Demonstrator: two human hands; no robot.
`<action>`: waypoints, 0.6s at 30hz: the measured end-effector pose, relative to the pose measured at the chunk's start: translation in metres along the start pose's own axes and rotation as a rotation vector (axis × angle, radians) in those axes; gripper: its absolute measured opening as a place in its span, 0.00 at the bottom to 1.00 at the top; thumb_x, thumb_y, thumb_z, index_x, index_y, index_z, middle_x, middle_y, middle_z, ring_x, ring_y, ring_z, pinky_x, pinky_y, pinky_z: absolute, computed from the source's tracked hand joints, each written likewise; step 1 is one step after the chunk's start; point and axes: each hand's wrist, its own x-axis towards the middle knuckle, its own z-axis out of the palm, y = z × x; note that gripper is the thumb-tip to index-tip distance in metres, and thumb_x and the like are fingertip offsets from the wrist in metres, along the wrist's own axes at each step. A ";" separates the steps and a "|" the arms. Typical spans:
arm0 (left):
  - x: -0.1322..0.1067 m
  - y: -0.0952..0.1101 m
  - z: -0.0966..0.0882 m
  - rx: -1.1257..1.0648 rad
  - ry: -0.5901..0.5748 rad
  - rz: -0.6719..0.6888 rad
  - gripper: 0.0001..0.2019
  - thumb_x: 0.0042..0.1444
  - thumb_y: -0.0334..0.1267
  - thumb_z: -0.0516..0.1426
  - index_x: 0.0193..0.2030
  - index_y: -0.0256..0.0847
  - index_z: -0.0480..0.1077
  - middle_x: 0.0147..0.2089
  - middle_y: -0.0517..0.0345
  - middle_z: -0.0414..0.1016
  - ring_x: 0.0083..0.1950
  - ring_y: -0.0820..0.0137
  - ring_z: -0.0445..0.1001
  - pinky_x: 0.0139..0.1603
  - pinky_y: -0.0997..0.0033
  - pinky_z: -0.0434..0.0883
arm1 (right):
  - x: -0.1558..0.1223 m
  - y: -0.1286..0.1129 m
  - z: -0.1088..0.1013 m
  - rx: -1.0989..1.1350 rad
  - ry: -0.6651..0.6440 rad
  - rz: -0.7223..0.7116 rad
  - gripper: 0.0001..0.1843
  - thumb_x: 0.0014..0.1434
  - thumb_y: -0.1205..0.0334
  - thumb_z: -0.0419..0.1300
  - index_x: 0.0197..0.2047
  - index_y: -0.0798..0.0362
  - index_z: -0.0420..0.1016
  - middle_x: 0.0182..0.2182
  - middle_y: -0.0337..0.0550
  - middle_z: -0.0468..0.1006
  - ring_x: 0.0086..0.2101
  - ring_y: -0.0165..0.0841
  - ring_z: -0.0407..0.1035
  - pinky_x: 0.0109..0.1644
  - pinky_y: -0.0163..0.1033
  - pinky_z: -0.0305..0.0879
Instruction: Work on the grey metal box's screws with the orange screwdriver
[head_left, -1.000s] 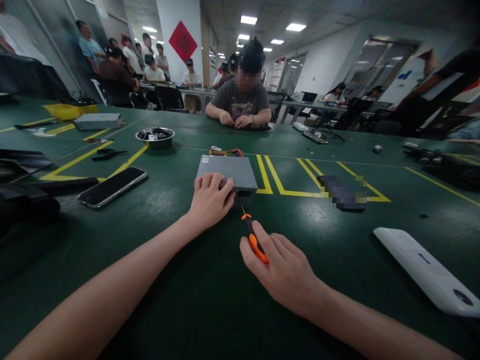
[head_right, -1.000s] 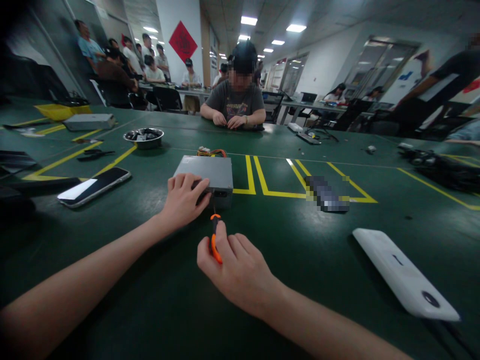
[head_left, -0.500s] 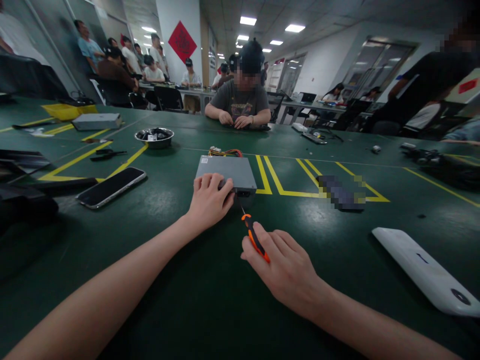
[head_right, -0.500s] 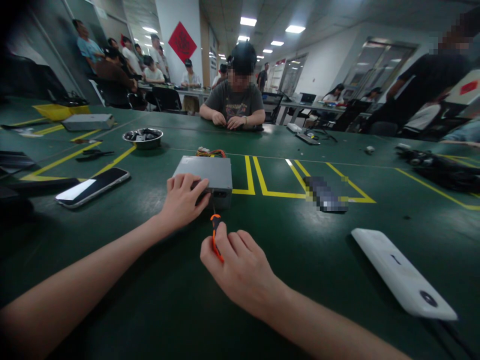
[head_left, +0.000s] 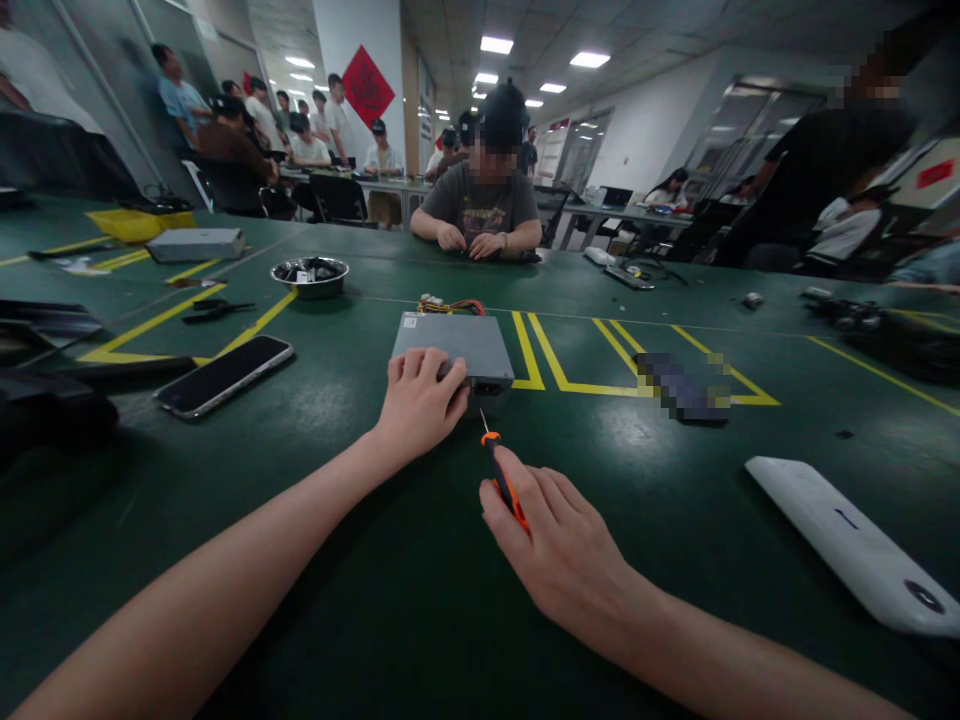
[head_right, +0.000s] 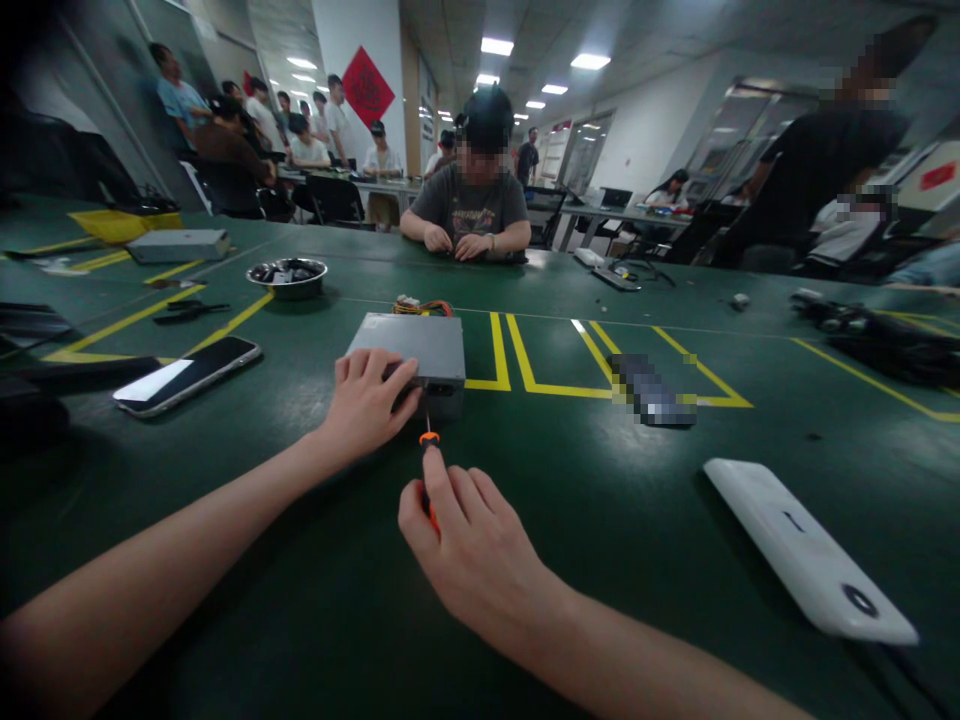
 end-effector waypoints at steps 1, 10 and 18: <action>0.000 0.000 0.000 0.000 0.001 -0.001 0.15 0.57 0.43 0.46 0.49 0.43 0.64 0.47 0.48 0.63 0.48 0.57 0.57 0.45 0.56 0.57 | 0.000 -0.002 0.000 0.013 -0.017 -0.004 0.15 0.55 0.72 0.48 0.47 0.59 0.64 0.48 0.59 0.68 0.39 0.38 0.68 0.42 0.43 0.65; 0.000 0.000 0.000 -0.037 -0.003 -0.009 0.15 0.57 0.43 0.46 0.49 0.44 0.63 0.48 0.48 0.63 0.48 0.57 0.57 0.45 0.56 0.56 | 0.000 0.004 -0.004 -0.030 0.067 -0.017 0.12 0.56 0.71 0.51 0.45 0.59 0.64 0.45 0.64 0.70 0.31 0.32 0.69 0.36 0.38 0.65; 0.000 0.000 -0.002 -0.029 -0.003 -0.011 0.15 0.58 0.43 0.46 0.49 0.43 0.64 0.48 0.48 0.63 0.48 0.57 0.57 0.45 0.56 0.57 | 0.000 -0.003 -0.003 0.008 -0.015 -0.030 0.18 0.56 0.74 0.47 0.50 0.62 0.62 0.48 0.63 0.68 0.38 0.37 0.68 0.40 0.41 0.65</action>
